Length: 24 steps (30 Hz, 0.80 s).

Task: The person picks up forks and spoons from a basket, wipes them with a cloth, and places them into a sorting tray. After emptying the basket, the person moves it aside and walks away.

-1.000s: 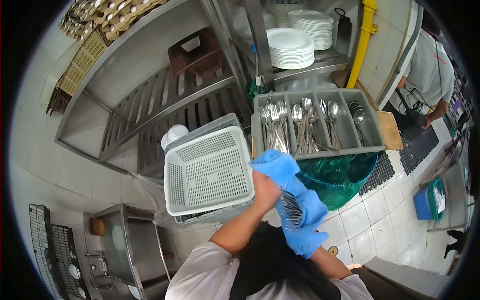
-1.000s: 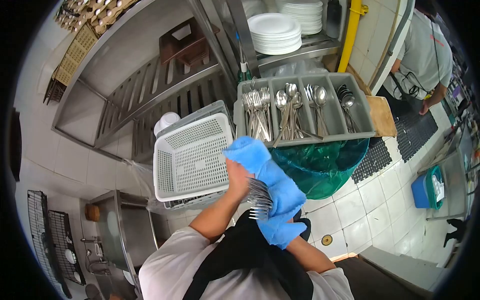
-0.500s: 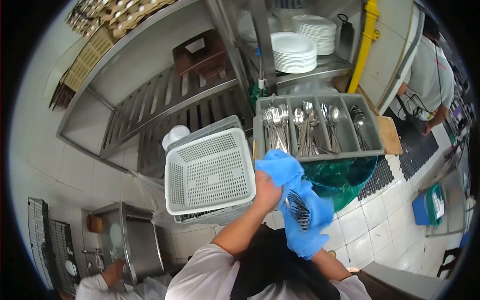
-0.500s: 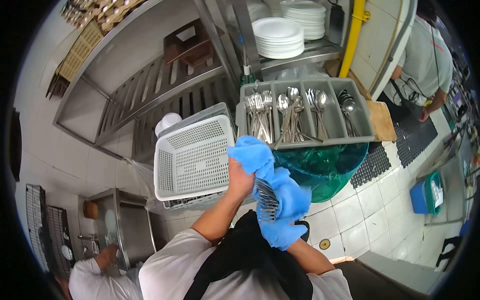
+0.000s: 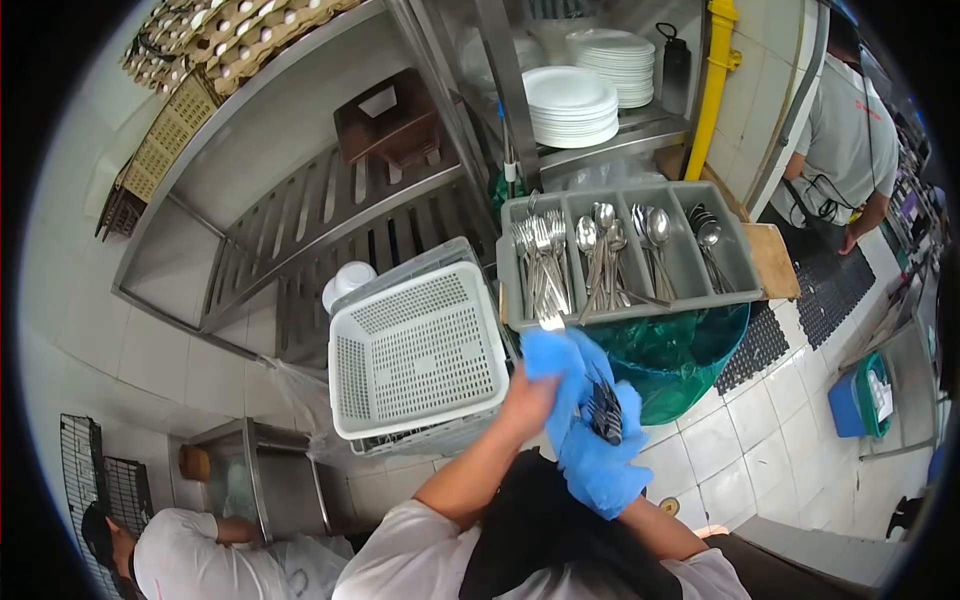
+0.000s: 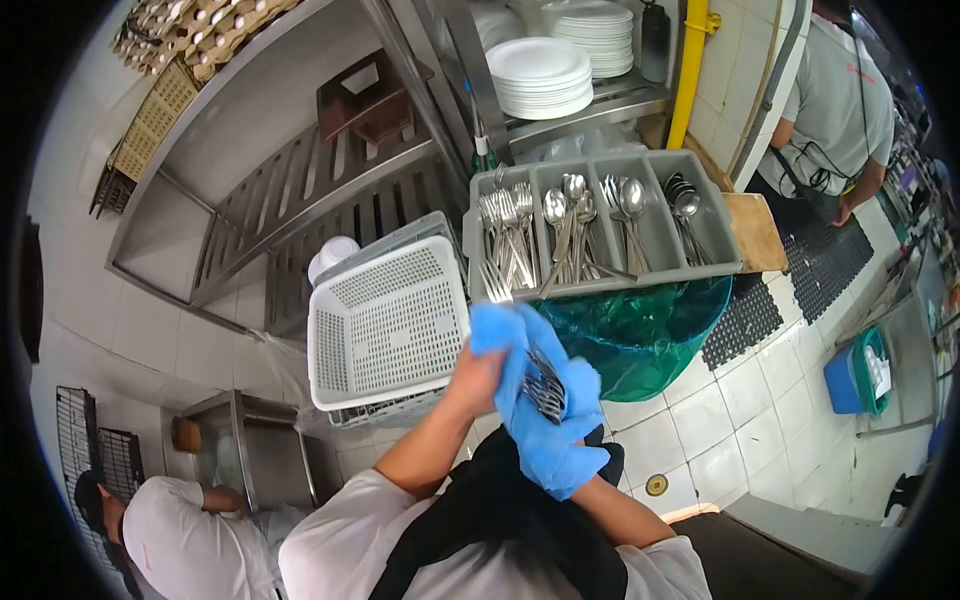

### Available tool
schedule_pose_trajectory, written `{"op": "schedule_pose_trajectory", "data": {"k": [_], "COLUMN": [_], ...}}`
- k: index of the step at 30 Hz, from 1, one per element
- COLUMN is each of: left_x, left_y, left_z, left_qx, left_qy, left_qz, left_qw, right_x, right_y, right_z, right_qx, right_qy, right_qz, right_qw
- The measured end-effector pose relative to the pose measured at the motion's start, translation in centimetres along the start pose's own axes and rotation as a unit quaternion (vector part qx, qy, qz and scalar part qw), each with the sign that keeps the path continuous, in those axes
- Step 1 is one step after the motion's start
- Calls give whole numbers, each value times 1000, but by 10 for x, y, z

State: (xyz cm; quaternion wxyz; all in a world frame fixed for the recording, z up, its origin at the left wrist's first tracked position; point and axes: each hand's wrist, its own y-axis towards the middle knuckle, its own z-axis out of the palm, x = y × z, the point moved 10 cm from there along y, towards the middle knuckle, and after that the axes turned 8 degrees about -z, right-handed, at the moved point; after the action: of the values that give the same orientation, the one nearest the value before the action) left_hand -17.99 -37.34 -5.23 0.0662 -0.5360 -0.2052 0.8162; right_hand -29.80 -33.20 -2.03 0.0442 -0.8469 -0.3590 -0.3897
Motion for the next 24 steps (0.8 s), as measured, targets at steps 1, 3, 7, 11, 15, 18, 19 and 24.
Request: {"op": "schedule_pose_trajectory", "data": {"k": [1,3,7,11,15,18,19,24], "left_x": [2,9,31,-44,-62,-58,-57,-42], "left_y": [10,0,12,68,107,86,87,99], "left_z": [-5,1,2,-5,-7,-3,-13,-42], "left_qx": [-32,-34,-15,-40,74,82,45,-45], "left_qy": [-22,153,127,18,-45,-34,-29,-53], "left_qz": [-56,40,-27,-71,-105,-109,-80,-69], "left_qw": [998,987,991,997,991,990,995,995], "right_x": [0,-6,-15,-17,14,6,3,-4], "right_y": [-1,-2,-4,-7,1,-8,-10,-17], "right_z": [6,17,21,25,1,2,2,0], "right_qx": [33,86,132,158,170,148,135,26], "right_qy": [-52,-124,-193,-227,-280,-258,-242,-136], "right_qz": [-6,-13,-14,-6,-18,-14,-14,-17], "right_qw": [998,988,972,961,945,955,961,990]}}
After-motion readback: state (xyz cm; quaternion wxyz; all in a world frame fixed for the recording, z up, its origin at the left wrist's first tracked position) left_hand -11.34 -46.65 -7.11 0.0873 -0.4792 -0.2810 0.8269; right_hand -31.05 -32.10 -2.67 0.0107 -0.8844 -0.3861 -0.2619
